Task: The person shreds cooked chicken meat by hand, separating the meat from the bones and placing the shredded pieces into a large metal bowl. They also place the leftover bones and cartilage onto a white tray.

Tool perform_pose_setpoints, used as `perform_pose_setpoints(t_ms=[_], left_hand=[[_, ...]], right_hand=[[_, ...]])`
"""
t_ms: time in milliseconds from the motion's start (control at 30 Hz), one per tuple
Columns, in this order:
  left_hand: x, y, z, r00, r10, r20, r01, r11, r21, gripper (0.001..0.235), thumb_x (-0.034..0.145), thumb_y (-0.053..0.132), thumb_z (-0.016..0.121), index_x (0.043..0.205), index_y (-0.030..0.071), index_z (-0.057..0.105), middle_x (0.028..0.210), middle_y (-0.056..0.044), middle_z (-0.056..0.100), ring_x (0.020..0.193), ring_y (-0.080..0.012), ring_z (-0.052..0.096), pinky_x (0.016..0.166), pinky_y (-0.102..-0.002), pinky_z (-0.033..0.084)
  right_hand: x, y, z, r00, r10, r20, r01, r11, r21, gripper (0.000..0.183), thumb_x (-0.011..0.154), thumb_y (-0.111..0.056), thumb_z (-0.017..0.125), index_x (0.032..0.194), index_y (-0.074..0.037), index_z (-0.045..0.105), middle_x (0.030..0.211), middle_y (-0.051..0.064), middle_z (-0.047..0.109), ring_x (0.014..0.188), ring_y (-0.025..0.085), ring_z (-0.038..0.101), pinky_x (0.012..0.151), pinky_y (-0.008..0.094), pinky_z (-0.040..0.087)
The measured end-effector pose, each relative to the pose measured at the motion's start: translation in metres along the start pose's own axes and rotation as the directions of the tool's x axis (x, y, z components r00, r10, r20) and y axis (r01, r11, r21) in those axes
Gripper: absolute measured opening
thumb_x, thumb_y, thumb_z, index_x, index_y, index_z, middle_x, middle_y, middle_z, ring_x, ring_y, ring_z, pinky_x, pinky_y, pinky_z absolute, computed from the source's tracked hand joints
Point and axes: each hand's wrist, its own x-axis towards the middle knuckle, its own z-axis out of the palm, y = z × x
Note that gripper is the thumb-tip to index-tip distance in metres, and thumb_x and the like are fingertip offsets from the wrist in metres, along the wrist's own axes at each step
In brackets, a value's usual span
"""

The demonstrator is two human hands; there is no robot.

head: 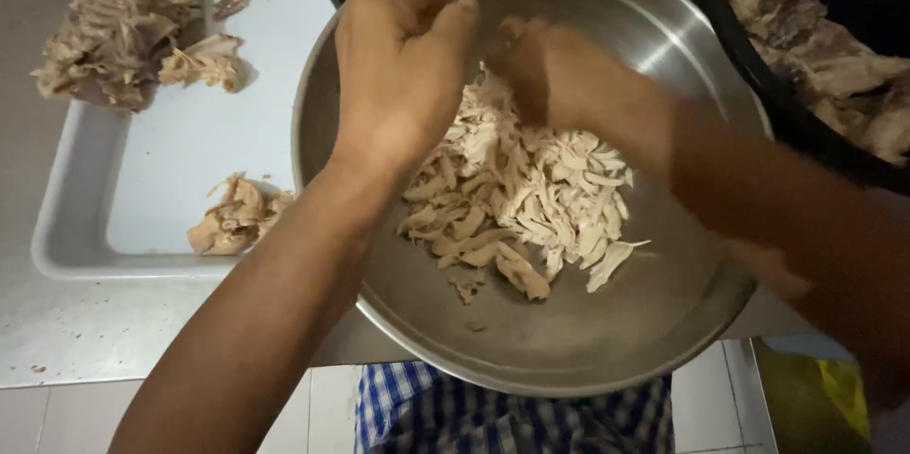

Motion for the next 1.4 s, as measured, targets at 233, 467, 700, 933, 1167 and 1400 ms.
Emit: perform_pose_setpoints(t_ms=[233,467,700,933,1167,1400], left_hand=[[0.002,-0.002,0.003,1.000,-0.017,-0.005,0.017,1.000,0.009,0.030,0.090,0.022,0.062,0.065,0.010,0.052,0.067,0.004,0.042,0.065,-0.0101,0.042,0.055,-0.037,0.035],[0.005,-0.008,0.005,0.998,-0.006,0.058,0.003,0.998,0.059,0.037,0.094,0.018,0.069,0.064,0.012,0.049,0.064,0.004,0.040,0.063,-0.0107,0.037,0.054,-0.036,0.031],[0.007,0.003,0.000,0.952,-0.229,0.203,0.205,0.970,0.130,0.047,0.091,0.019,0.065,0.052,0.016,0.038,0.053,0.006,0.032,0.052,-0.0098,0.029,0.049,-0.034,0.025],[0.003,0.021,-0.003,0.843,-0.392,0.369,0.505,0.814,-0.289,0.031,0.079,0.022,0.061,0.086,-0.003,0.077,0.084,-0.020,0.074,0.083,-0.0309,0.077,0.077,-0.039,0.063],[-0.007,0.004,0.010,0.944,-0.001,0.331,0.135,0.913,-0.384,0.009,0.084,0.004,0.077,0.091,0.000,0.077,0.069,-0.009,0.067,0.066,-0.0116,0.063,0.055,-0.022,0.053],[-0.010,0.008,0.014,0.930,-0.018,0.367,0.165,0.912,-0.375,0.027,0.099,0.009,0.055,0.109,-0.016,0.058,0.084,-0.031,0.069,0.079,-0.0307,0.074,0.072,-0.041,0.065]], right_hand=[[-0.041,-0.011,0.004,0.989,-0.053,-0.138,0.038,0.993,-0.108,0.018,0.080,-0.011,0.083,0.096,-0.005,0.076,0.114,0.017,0.065,0.095,0.029,0.070,0.066,0.035,0.062],[-0.047,-0.068,0.041,0.845,-0.295,0.445,0.238,0.954,0.180,0.023,0.090,0.004,0.060,0.069,-0.006,0.061,0.064,0.003,0.056,0.053,0.009,0.060,0.053,0.017,0.059],[-0.046,-0.038,-0.007,0.984,-0.159,0.082,0.073,0.773,0.630,0.018,0.095,-0.026,0.064,0.106,-0.019,0.077,0.098,-0.001,0.082,0.080,0.011,0.076,0.081,0.028,0.060],[-0.071,-0.005,-0.016,0.966,0.116,-0.231,0.225,0.065,0.972,0.017,0.092,-0.012,0.070,0.091,0.005,0.072,0.061,0.015,0.066,0.053,0.018,0.065,0.043,0.026,0.054],[-0.073,-0.008,-0.012,0.957,0.148,-0.248,0.269,-0.150,0.951,0.026,0.095,-0.009,0.064,0.109,0.012,0.070,0.080,0.021,0.070,0.054,0.019,0.065,0.042,0.024,0.051],[-0.064,-0.012,-0.009,0.810,0.250,-0.531,0.415,0.396,0.819,0.013,0.095,-0.013,0.068,0.097,-0.013,0.081,0.055,0.003,0.067,0.046,0.010,0.065,0.039,0.019,0.050]])
